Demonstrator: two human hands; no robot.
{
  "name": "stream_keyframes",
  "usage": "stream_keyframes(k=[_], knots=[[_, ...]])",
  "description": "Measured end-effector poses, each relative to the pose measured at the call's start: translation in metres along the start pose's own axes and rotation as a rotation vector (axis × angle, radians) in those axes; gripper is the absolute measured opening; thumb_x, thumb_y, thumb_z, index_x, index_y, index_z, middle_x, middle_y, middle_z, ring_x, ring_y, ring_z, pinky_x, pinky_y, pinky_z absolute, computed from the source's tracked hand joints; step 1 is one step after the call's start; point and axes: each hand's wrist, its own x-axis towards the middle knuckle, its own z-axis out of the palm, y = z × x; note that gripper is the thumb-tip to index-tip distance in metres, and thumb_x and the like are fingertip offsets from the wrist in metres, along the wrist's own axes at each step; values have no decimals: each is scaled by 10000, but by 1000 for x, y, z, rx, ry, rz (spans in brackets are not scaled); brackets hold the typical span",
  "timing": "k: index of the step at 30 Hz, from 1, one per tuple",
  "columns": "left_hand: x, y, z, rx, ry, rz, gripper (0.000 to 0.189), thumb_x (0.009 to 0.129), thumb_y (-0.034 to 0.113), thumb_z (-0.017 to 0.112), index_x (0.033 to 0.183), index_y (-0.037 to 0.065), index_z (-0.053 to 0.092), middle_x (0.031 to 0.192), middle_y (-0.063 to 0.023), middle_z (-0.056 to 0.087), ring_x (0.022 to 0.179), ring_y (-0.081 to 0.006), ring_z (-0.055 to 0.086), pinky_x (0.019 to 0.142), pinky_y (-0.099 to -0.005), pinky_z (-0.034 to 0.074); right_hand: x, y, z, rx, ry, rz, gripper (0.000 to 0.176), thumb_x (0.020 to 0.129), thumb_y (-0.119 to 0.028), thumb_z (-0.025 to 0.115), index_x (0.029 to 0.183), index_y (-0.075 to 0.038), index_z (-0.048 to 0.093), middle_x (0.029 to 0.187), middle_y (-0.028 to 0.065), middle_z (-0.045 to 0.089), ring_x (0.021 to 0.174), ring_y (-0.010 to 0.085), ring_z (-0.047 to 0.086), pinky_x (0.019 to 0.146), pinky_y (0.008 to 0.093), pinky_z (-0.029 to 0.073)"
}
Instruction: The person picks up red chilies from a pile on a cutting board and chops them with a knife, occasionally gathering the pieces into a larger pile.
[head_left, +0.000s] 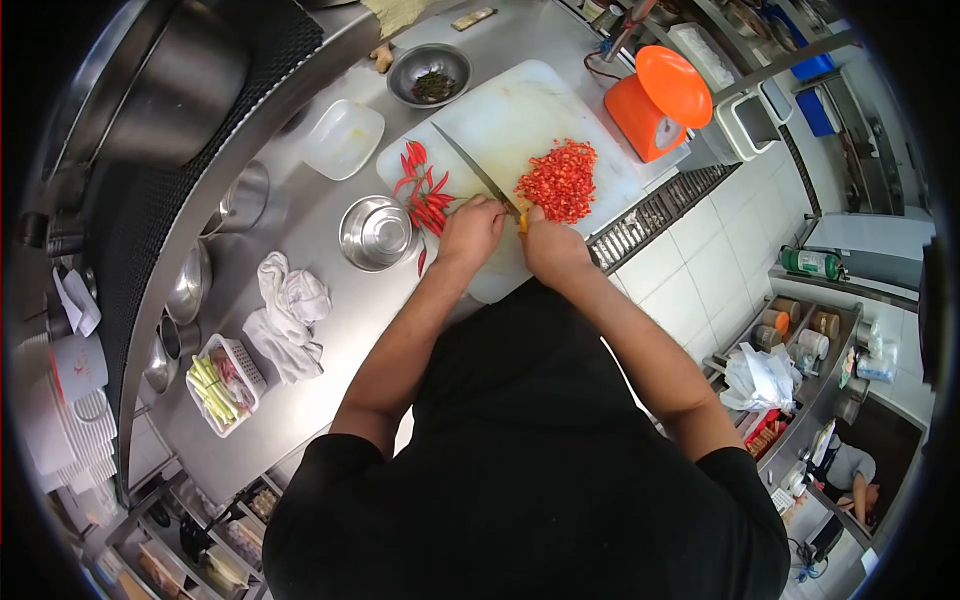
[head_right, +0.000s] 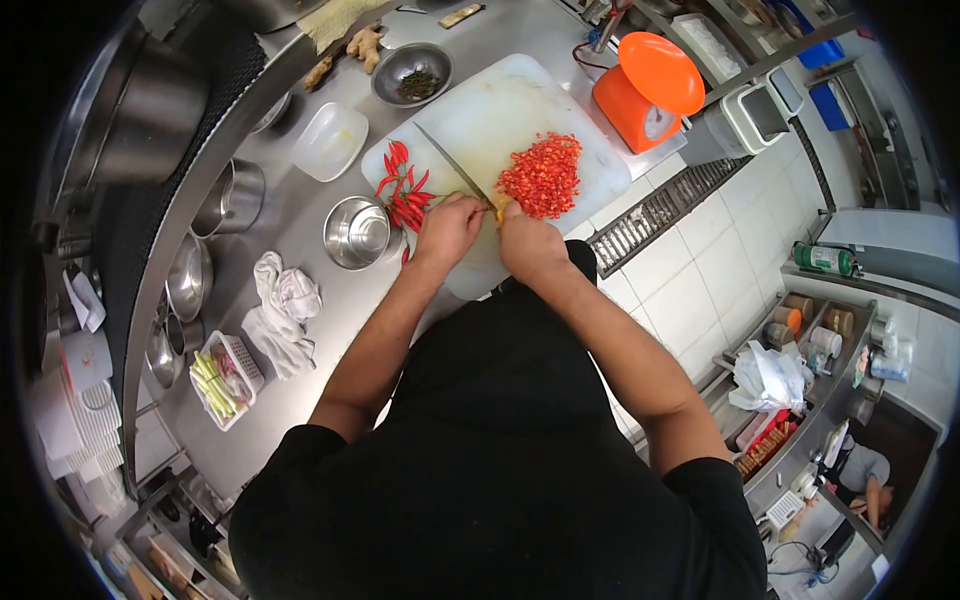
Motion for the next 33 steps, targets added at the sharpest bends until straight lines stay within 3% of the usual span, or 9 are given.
stream_keyframes(k=[8, 11, 20, 23, 26, 30, 33], knots=[[0, -1, 3, 14, -6, 9, 60, 886, 81, 690, 921, 38, 711, 923, -151, 676, 866, -379, 686, 763, -467, 564, -13, -5, -22, -7, -29, -21, 317, 1016, -225, 591, 1162, 41, 499, 923, 249, 748, 888, 397, 765, 776, 472, 612], [-1, 3, 0, -1, 2, 13, 53, 886, 81, 687, 912, 35, 693, 916, -150, 670, 858, -383, 682, 762, -471, 562, -2, 1, 4, 8, -5, 0, 329, 1016, -234, 598, 1164, 44, 504, 930, 253, 746, 894, 400, 764, 775, 468, 613], [6, 4, 0, 69, -75, -14, 63, 870, 103, 678, 891, 48, 658, 942, -165, 666, 890, -382, 677, 788, -487, 555, -18, 17, -9, 92, -20, 41, 340, 1031, -288, 583, 1158, 18, 507, 944, 259, 741, 896, 432, 742, 813, 526, 579], [31, 4, -15, 97, -14, -30, 77, 872, 129, 688, 889, 59, 661, 937, -162, 666, 885, -380, 678, 789, -484, 556, -22, 34, -2, 79, 17, 66, 350, 1030, -301, 586, 1156, 15, 503, 943, 267, 738, 890, 445, 737, 801, 537, 574], [84, -3, -56, 129, 200, -21, 90, 872, 147, 698, 884, 66, 662, 935, -161, 667, 837, -383, 681, 780, -488, 557, -26, 39, -3, 90, 26, 74, 359, 1031, -307, 586, 1152, 18, 495, 939, 273, 736, 886, 454, 734, 793, 545, 572], [165, -17, -113, 144, 253, -83, 197, 882, 160, 706, 1072, 109, 725, 1137, -175, 714, 965, -373, 705, 846, -464, 569, -25, 34, -2, 88, 17, 97, 373, 1033, -314, 584, 1151, 25, 484, 934, 279, 734, 885, 459, 733, 796, 556, 572], [180, -33, -123, 185, 287, -36, 343, 883, 163, 712, 1223, 114, 707, 1252, -198, 700, 1070, -371, 700, 912, -449, 566, -24, 35, 0, 110, 30, 89, 382, 1031, -321, 587, 1149, 27, 484, 931, 282, 733, 874, 459, 734, 790, 555, 576]])
